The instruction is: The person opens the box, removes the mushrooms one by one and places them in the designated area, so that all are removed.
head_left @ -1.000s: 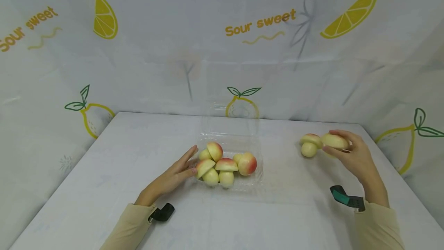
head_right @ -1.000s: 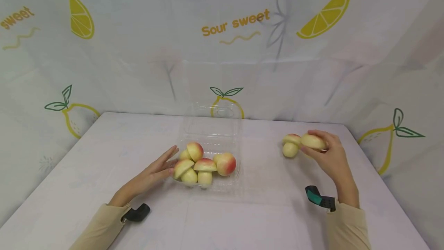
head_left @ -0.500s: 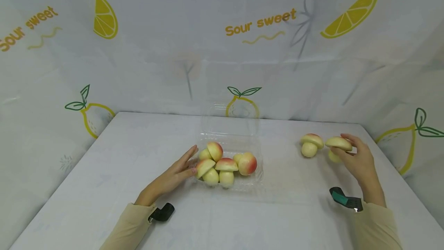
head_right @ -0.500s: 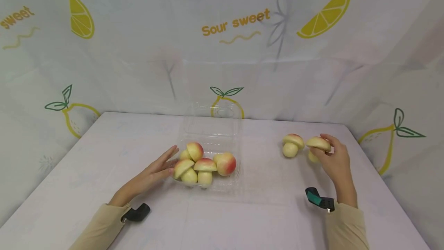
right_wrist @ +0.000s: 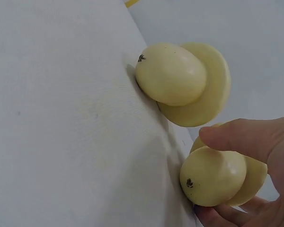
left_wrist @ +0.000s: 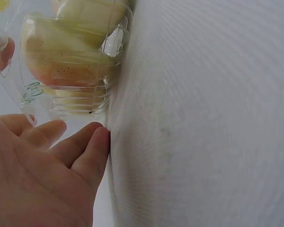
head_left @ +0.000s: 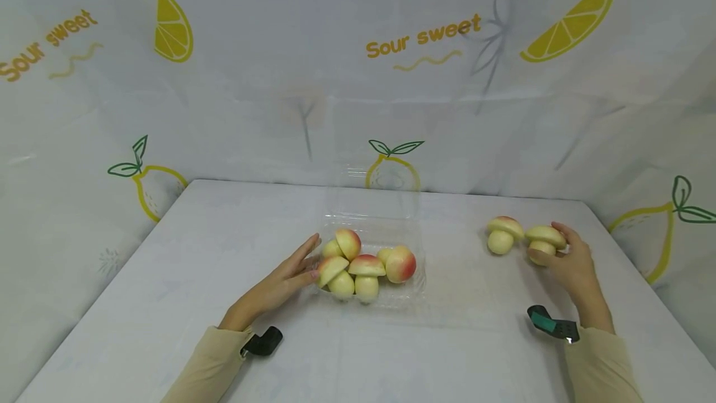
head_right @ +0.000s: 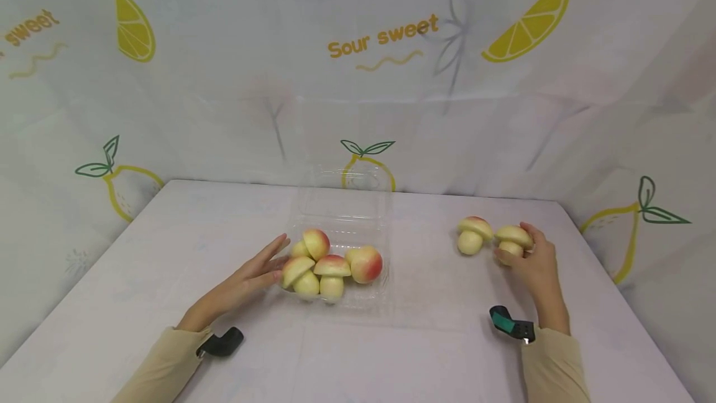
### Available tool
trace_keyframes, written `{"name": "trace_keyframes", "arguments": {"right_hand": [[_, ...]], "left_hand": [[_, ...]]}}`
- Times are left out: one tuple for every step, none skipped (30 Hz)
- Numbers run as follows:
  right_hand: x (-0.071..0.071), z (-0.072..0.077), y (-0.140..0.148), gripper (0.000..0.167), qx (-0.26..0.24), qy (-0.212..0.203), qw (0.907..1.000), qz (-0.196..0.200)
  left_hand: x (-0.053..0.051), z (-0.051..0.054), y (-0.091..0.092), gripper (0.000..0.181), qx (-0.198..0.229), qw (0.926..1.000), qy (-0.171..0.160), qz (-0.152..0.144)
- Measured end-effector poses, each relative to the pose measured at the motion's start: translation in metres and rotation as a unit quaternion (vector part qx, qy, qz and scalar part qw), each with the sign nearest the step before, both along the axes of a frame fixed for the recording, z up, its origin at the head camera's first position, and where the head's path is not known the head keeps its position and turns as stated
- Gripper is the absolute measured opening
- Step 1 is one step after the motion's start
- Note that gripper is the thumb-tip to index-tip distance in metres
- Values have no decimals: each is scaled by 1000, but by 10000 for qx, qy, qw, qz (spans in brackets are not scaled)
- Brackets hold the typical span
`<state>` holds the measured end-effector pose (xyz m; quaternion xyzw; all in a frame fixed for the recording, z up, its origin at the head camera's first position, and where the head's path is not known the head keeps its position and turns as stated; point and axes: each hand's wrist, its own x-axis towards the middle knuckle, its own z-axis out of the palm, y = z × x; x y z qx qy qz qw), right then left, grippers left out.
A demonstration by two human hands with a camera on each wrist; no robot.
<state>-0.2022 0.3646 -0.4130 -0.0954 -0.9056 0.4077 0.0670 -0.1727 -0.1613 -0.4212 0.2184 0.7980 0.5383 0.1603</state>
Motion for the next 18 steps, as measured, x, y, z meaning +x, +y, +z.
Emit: {"name": "trace_keyframes", "arguments": {"right_hand": [[0,0,0,84,-14,-38,10000,47],[-1,-1,0,85,-32,-67,9999,81],[-1,-1,0,86,-35,-82,9999,89],[-2,-1,-1,87,-37,-99,9999,86],[-2,-1,-1,88,-48,-114,9999,88],[-2,-1,-1,88,-44,-135,9999,81],[-2,-1,-1,89,-51,-150,9998,80],[-2,-1,-1,89,-58,-160,9998,87],[-2,-1,-1,89,-66,-159,9998,102],[-2,-1,-1,89,-93,-158,9997,129],[-2,-1,-1,89,-114,-140,9997,162],[-2,-1,-2,89,-162,-123,9996,197],[-2,-1,-2,88,-193,-119,9995,230],[-1,-1,-2,88,-196,-128,9994,263],[-1,-1,-3,88,-205,-137,9993,296],[-1,-1,-3,88,-225,-163,9991,329],[-1,-1,-4,88,-238,-192,9989,360],[-1,-1,-4,89,-234,-234,9987,383]], "left_hand": [[0,0,0,76,-11,10000,6,-1],[0,0,0,76,-19,10000,11,-1],[0,-1,0,76,-21,10000,10,-3],[0,-1,0,75,-23,10000,9,-3],[0,-1,0,75,-24,10000,11,-6],[-1,-1,0,75,-28,10000,11,-6],[-1,-1,0,75,-35,10000,8,-4],[-1,-1,0,75,-32,10000,7,0],[-1,-1,0,75,-27,10000,8,-1],[-1,-2,0,75,-26,10000,10,-4],[-1,-2,0,75,-22,10000,11,-6],[-1,-2,0,75,-14,10000,14,-11],[-1,-2,0,75,-11,10000,14,-12],[-1,-2,0,75,-7,10000,19,-14],[-1,-2,0,75,-2,10000,20,-18],[-1,-2,0,75,2,10000,23,-17],[-1,-2,0,75,10,10000,21,-17],[-1,-2,0,75,11,10000,25,-15]]}}
